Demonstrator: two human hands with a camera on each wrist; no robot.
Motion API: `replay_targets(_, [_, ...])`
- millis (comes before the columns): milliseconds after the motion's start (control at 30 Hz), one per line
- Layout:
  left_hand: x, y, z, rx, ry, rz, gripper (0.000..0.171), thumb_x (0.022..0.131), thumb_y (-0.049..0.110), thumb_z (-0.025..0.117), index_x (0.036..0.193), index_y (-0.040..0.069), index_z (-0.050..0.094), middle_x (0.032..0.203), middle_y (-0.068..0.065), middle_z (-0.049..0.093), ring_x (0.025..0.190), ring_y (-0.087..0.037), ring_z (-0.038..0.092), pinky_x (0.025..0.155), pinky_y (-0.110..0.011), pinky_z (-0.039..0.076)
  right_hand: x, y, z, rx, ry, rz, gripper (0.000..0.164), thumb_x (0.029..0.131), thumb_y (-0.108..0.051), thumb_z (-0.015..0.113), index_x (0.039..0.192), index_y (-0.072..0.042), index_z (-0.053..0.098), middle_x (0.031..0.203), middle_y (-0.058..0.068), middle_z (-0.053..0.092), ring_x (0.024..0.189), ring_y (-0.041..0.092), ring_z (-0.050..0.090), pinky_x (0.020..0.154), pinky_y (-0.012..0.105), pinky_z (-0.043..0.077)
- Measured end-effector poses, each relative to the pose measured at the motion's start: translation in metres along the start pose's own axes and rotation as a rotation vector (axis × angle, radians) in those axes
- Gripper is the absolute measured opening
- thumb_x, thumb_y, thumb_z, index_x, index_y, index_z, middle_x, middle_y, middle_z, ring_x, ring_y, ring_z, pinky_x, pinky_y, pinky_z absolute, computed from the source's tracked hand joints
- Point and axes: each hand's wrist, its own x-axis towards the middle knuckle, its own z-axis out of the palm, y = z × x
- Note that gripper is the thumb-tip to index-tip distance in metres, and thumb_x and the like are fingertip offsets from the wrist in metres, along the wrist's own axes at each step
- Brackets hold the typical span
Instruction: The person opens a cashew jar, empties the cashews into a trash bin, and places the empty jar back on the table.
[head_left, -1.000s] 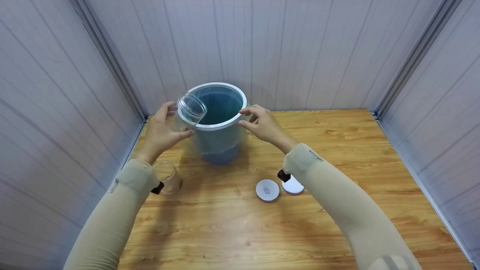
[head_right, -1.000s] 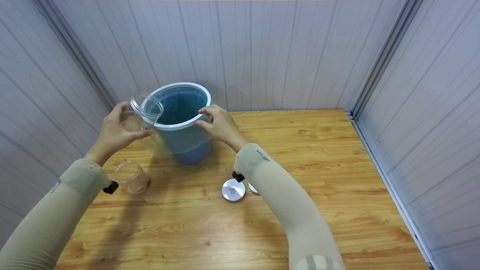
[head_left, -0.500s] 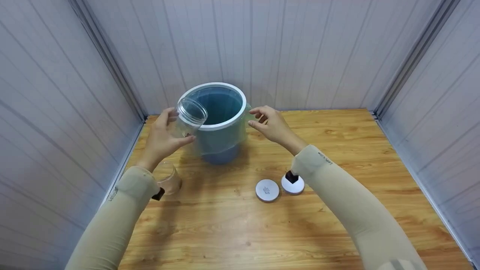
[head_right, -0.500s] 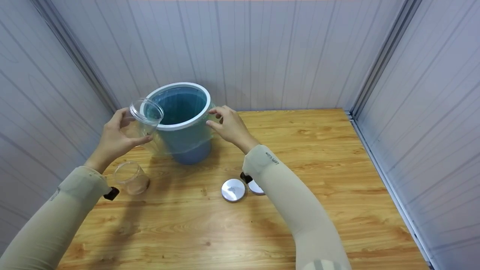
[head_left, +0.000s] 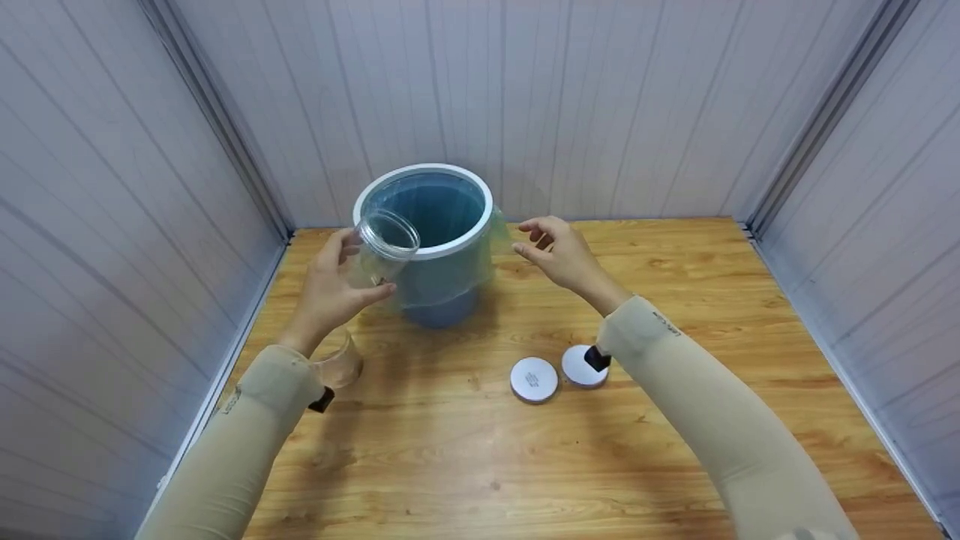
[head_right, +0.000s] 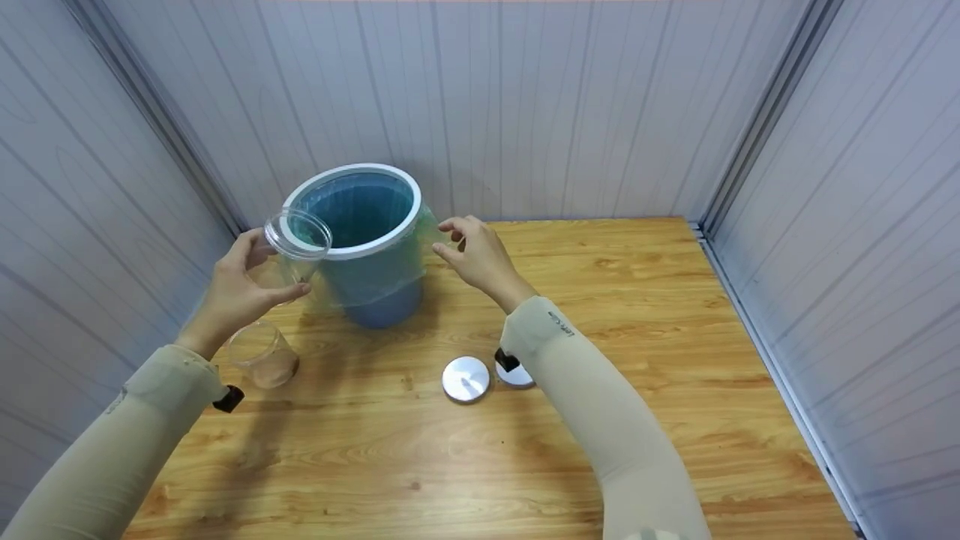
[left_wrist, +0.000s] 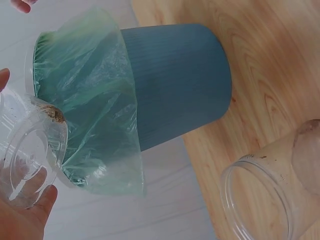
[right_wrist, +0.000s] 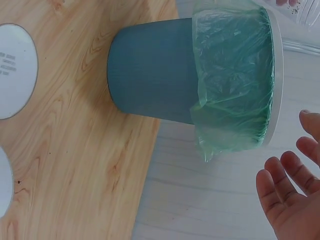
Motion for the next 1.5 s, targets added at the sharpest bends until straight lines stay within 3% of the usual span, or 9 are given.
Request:
replay_targets(567, [-0.019, -0.009, 0.015, -0.062, -0.024, -0.025, 0.093, 0.075, 0.017, 0.101, 0.154, 0.015, 0.052, 0.152, -0.006, 0.061, 0.141, -0.033, 0.056, 0.122, -0.064, 0.041, -0.014, 0.018, -0.009, -0.013, 0.011, 0.038, 0.036, 0.104, -0.016, 0.075, 0.134, 0.003, 0.071, 0.113, 0.021, 0.065, 0.101, 0.034, 0.066, 0.092, 0.043, 0.055])
replay_targets(933, [-0.031, -0.018, 0.030, -0.085, -0.048, -0.014, 0.092, 0.076, 0.019, 0.101, 0.153, 0.018, 0.052, 0.151, -0.003, 0.060, 0.141, -0.030, 0.057, 0.123, -0.063, 0.042, -0.022, 0.031, -0.013, -0.015, 0.022, 0.060, 0.034, 0.103, -0.015, 0.076, 0.133, 0.002, 0.072, 0.112, 0.023, 0.067, 0.098, 0.031, 0.067, 0.085, 0.035, 0.055])
replay_targets(1067, [-0.034, -0.021, 0.036, -0.083, -0.060, -0.045, 0.091, 0.077, 0.021, 0.101, 0.153, 0.017, 0.052, 0.152, -0.005, 0.060, 0.141, -0.032, 0.057, 0.124, -0.063, 0.042, -0.025, 0.036, -0.013, -0.020, 0.022, 0.066, 0.034, 0.103, -0.016, 0.076, 0.133, 0.001, 0.073, 0.110, 0.019, 0.067, 0.097, 0.030, 0.067, 0.084, 0.033, 0.054])
replay_targets(1267, [-0.041, -0.024, 0.044, -0.110, -0.082, -0.097, 0.091, 0.077, 0.027, 0.101, 0.153, 0.022, 0.052, 0.154, -0.001, 0.059, 0.145, -0.029, 0.054, 0.125, -0.064, 0.039, -0.029, 0.041, -0.014, -0.018, 0.019, 0.081, 0.034, 0.104, -0.017, 0.075, 0.132, 0.002, 0.072, 0.112, 0.020, 0.067, 0.100, 0.033, 0.066, 0.090, 0.041, 0.055])
replay_targets(1500, [-0.044, -0.033, 0.058, -0.129, -0.069, -0.066, 0.089, 0.074, 0.014, 0.102, 0.149, 0.015, 0.055, 0.150, -0.006, 0.063, 0.142, -0.031, 0.057, 0.125, -0.060, 0.041, -0.036, 0.048, -0.014, -0.017, 0.015, 0.109, 0.035, 0.104, -0.019, 0.074, 0.132, 0.002, 0.072, 0.113, 0.020, 0.066, 0.101, 0.033, 0.067, 0.091, 0.042, 0.056])
